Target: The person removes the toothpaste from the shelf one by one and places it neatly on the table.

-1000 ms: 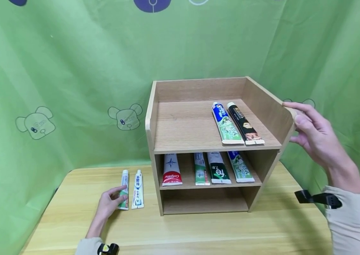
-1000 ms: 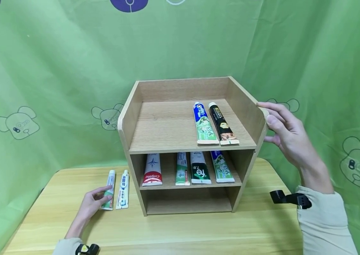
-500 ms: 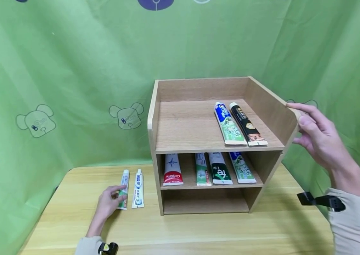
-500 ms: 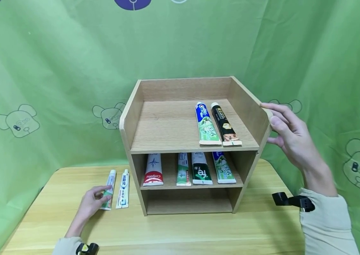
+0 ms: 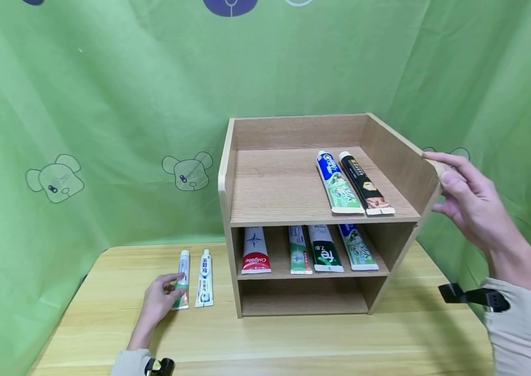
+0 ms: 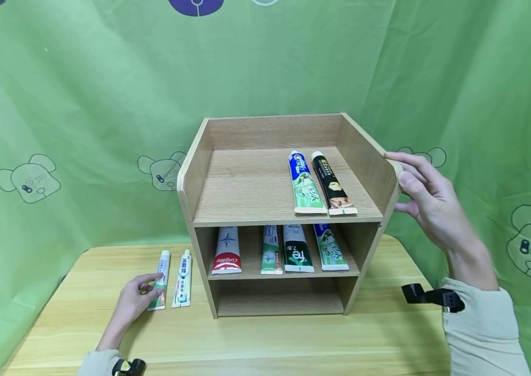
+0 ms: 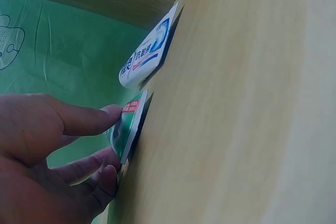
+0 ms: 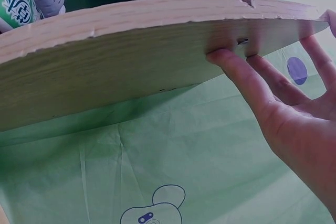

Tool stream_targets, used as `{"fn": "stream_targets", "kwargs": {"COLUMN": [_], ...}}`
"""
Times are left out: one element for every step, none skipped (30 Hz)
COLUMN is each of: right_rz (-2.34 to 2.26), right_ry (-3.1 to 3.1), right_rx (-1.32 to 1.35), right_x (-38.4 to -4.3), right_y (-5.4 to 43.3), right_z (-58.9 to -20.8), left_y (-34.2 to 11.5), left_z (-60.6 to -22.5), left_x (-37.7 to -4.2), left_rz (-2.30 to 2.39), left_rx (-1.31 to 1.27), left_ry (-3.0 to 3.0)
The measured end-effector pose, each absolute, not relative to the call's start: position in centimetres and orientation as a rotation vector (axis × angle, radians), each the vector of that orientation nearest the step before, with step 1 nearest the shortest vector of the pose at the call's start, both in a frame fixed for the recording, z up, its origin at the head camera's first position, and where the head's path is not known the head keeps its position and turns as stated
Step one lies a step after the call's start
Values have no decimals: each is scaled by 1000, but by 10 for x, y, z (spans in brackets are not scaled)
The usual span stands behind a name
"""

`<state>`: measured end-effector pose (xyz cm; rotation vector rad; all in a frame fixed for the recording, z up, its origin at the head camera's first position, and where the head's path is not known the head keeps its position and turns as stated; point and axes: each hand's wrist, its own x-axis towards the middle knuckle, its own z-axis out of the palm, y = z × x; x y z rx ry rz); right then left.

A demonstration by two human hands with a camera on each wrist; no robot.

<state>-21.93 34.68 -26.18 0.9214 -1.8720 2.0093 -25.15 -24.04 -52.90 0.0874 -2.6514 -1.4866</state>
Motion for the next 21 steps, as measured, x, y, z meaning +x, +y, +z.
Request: {"fn": "stream_targets", "kwargs": {"right_rz": [2023,2023,2028,2042,2052,2065,2069,2065,2062,2048,2036,2024,2019,2015,2002,1995,2007,2020,2035,2042,2048], "right_ry": [-1859,-1858,-1854,-1842,-1832,-1820,-1816,-1819,-1820,-1831,-1842,-1854,-1857,-1858,-1866,-1871,-1859,-1844,-1825,-1820,-1817], "right_rx": [951,958,971,999,1026,1054,1067,1069,1071,1054,1036,1012,1004,996,978,963,972,982,1006,1010,1013], "right_x": [-220,-221,-222,-223,-224,-225,-226,-226,-226,-225,-225,-224,-223,-223,-222,-221,-222,-222,-223,-223,-224], "right_y": [348,349,350,351,352,353,353,353,353,353,352,352,351,351,350,349,348,348,348,348,348], "right_z": [-262,-263,-263,-264,-265,-266,-266,-266,-266,-266,-266,-265,-265,-264,-263,-263,-263,-264,-265,-265,-266], "left_y": [-241,-241,-241,-241,-241,-241,-241,-241,-242,-242,-242,-243,-243,-244,-244,-245,-246,-246,-246,-246,-246], "left_z": [-529,-528,-528,-528,-528,-527,-527,-526,-525,-525,-524,-522,-521,-520,-518,-516,-515,-512,-510,-508,-505], "left_x": [-251,-251,-251,-251,-250,-250,-250,-250,-249,-249,-249,-248,-248,-249,-249,-248,-248,-247,-247,-246,-245], "left_rz": [-1486,-1483,-1479,-1473,-1470,-1472,-1472,-1475,-1479,-1484,-1485,-1489,-1489,-1486,-1483,-1481,-1477,-1477,-1472,-1471,-1472], "left_rx": [87,90,88,90,86,85,82,79,73,69,63,59,51,42,27,15,0,-19,-37,-51,-60], "left_ry": [-2654,-2656,-2659,-2662,-2663,-2661,-2659,-2657,-2655,-2653,-2649,-2645,-2640,-2634,-2627,-2619,-2614,-2610,-2608,-2604,-2598]}}
